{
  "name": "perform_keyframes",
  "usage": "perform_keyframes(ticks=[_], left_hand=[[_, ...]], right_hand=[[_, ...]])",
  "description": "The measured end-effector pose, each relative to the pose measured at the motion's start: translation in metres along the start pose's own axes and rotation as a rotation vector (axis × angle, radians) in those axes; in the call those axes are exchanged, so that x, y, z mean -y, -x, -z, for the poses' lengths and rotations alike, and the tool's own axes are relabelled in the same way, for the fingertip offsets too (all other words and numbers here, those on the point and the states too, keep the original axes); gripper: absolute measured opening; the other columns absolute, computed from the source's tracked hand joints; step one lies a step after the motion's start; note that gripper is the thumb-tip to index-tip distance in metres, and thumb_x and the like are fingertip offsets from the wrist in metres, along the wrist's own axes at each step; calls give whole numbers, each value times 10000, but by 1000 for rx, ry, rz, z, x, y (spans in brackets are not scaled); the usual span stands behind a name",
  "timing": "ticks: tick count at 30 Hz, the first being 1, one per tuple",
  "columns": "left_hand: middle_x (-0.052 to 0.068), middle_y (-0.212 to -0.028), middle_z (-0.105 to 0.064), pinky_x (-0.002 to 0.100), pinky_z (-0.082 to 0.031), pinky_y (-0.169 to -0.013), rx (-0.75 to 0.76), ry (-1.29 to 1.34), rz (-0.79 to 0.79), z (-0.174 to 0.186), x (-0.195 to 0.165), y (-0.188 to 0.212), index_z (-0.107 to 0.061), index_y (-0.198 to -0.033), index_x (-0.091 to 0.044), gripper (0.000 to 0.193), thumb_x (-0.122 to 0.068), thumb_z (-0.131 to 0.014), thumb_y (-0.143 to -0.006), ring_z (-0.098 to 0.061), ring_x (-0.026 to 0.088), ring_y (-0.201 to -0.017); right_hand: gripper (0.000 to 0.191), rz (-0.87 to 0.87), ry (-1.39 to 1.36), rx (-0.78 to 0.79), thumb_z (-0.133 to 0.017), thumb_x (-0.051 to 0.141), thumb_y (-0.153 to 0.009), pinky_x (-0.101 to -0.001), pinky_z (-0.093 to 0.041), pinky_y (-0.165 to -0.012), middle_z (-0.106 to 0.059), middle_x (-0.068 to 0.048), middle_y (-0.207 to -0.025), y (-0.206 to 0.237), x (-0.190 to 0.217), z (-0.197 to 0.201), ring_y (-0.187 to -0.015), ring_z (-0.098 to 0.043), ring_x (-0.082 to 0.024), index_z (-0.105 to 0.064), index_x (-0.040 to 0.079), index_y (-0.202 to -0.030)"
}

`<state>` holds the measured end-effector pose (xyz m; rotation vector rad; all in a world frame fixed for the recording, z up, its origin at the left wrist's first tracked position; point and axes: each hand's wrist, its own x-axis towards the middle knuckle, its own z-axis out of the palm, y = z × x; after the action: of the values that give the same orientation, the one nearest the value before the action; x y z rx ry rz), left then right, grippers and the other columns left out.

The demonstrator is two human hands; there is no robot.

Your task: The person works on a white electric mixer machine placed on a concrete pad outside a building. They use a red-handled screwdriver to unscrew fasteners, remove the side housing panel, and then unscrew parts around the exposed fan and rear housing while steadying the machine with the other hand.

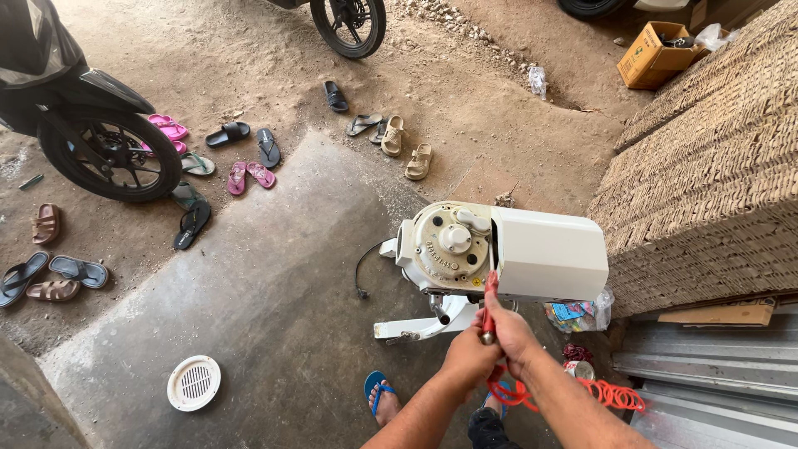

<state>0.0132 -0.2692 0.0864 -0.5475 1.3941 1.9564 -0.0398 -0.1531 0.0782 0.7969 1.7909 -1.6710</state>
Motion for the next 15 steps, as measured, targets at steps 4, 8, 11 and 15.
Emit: perform_keyframes(ticks=[4, 8, 11, 15], left_hand=[[68, -926, -732, 326, -603, -691, -20, 41, -51, -1, 0, 1, -605, -1240, -30, 401, -157, -678, -866, -744, 209, -841], [137, -1033, -759, 369, -557, -869, -239, -395, -90, 3, -5, 15, -673, -1220, -35, 462, -325, -745, -868, -738, 256, -977], [144, -1085, -762, 381, -548, -935, -243, -497, -89, 14, -10, 21, -652, -1238, -36, 503, -374, -713, -870, -724, 273, -1028], [127, -1033, -786, 357, -573, -792, -272, -436, -147, 30, -9, 14, -641, -1263, -51, 506, -387, -722, -893, -757, 231, -896]], right_hand=[[543, -2, -101, -20, -564, 619, -927, -335, -480, -605, -623, -45, -773, -4, 2, 1, -660, -582, -171, -611, 79, -964], [582, 88, -120, -91, -561, 647, -967, -323, -454, -568, -523, -26, -736, -9, 0, 0, -627, -514, -155, -601, 66, -969], [571, 28, -75, -151, -539, 664, -937, -331, -435, -556, -533, 1, -756, -9, -1, 0, -650, -521, -126, -616, 100, -980], [581, -48, 10, -147, -487, 714, -875, -360, -482, -562, -557, 33, -780, -2, 3, -7, -698, -551, -120, -622, 164, -1004]])
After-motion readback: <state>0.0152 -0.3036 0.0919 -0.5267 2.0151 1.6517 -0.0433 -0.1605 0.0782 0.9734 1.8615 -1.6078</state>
